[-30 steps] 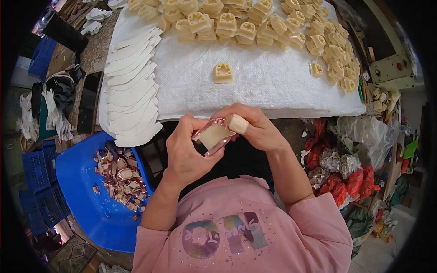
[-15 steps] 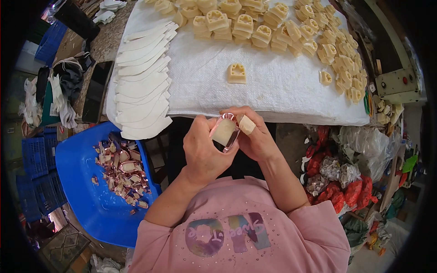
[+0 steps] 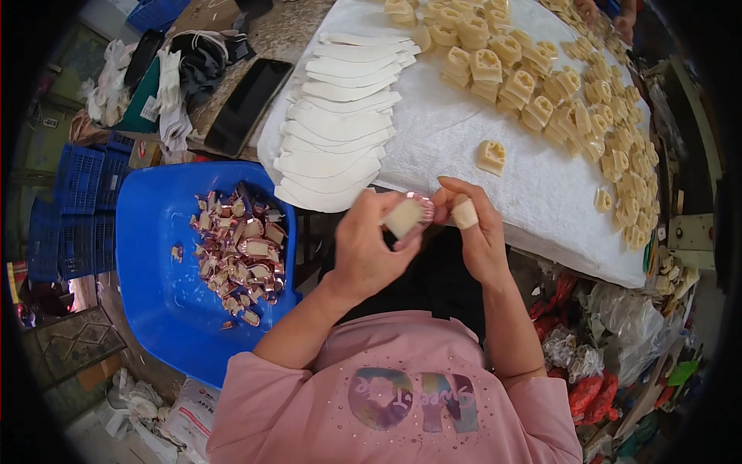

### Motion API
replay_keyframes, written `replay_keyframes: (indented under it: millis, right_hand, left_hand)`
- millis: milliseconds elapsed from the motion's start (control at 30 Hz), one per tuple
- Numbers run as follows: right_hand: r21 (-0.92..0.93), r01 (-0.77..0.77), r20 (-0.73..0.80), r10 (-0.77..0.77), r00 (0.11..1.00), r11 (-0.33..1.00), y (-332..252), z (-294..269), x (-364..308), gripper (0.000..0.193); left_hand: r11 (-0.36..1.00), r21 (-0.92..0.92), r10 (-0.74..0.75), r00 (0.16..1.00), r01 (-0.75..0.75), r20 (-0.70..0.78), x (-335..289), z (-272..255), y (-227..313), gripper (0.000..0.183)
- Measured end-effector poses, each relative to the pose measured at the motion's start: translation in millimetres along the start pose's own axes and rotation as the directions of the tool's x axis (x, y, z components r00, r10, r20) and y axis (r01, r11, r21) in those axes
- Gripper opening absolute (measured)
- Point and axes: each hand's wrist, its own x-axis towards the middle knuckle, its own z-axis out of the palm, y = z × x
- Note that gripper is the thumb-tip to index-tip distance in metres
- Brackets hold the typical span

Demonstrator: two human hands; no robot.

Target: The recorder is assembling or finishing small white shoe components by attaching a reddish lining and trimming excess material with scissors.

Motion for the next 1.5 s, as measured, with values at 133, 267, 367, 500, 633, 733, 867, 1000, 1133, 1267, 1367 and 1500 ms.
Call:
replay_keyframes:
  millis: [133,267,367,500,633,733,867,1000,1133,1267,1367,1500]
  right_hand:
    - [-0.371,0.211,0.125,-0.176,0.976,0.904,-7.2,13.9,18.6,0.03]
    - [-0.584,0.386,0.253,-0.291,0.923,0.714,-5.4,32.6,26.4,0.031]
    - [-0.614,0.43,0.298,-0.31,0.903,0.662,-3.5,39.5,32.5,0.032]
    - [-0.658,0.442,0.266,-0.362,0.894,0.61,3.0,43.2,46.4,0.028]
    - [-0.748,0.348,0.141,-0.377,0.915,0.565,0.1,37.7,72.7,0.022]
    - [-0.798,0.208,0.029,-0.308,0.951,0.565,-0.1,34.2,92.9,0.017]
    - [-0.805,0.092,-0.011,-0.169,0.985,0.586,-0.6,40.8,105.7,0.012]
    - [-0.826,0.221,0.058,-0.313,0.948,0.518,3.0,47.9,103.0,0.013]
    - [-0.829,0.444,0.261,-0.466,0.845,0.34,-5.4,57.8,96.4,0.015]
    - [-0.718,0.515,0.291,-0.469,0.834,0.469,-13.0,64.2,90.9,0.018]
    - [-0.584,0.424,0.269,-0.328,0.906,0.692,-29.4,69.3,80.6,0.011]
    - [-0.061,0.302,0.123,-0.293,0.948,0.951,-65.2,68.8,59.8,0.01]
  left_hand:
    - [0.973,0.063,-0.209,0.96,0.224,-0.186,-17.3,-39.8,-29.5,0.035]
    - [0.806,0.254,-0.41,0.813,0.535,-0.414,-34.7,-90.7,-66.3,0.037]
    - [0.645,0.492,-0.364,0.801,0.585,-0.474,-47.5,-125.1,-83.6,0.04]
    - [0.589,0.609,-0.205,0.827,0.532,-0.524,-44.3,-126.8,-82.9,0.04]
    - [0.833,0.479,-0.123,0.936,0.277,-0.329,-15.0,-101.0,-60.3,0.033]
    - [0.953,0.301,0.015,0.984,0.039,-0.177,10.3,-74.1,-41.6,0.028]
    - [0.968,0.227,0.116,0.993,-0.11,-0.016,32.0,-44.4,-31.4,0.03]
    - [0.928,0.345,0.127,0.99,-0.141,0.064,41.2,-31.2,-33.7,0.028]
    - [0.9,0.406,0.146,0.987,-0.16,0.065,36.5,-28.0,-43.6,0.027]
    - [0.914,0.376,0.142,0.988,-0.151,0.054,37.3,-25.0,-43.3,0.028]
    - [0.903,0.395,0.175,0.984,-0.17,0.024,33.5,-26.2,-46.3,0.03]
    - [0.916,0.383,0.104,0.993,-0.119,0.06,23.2,-29.1,-50.6,0.034]
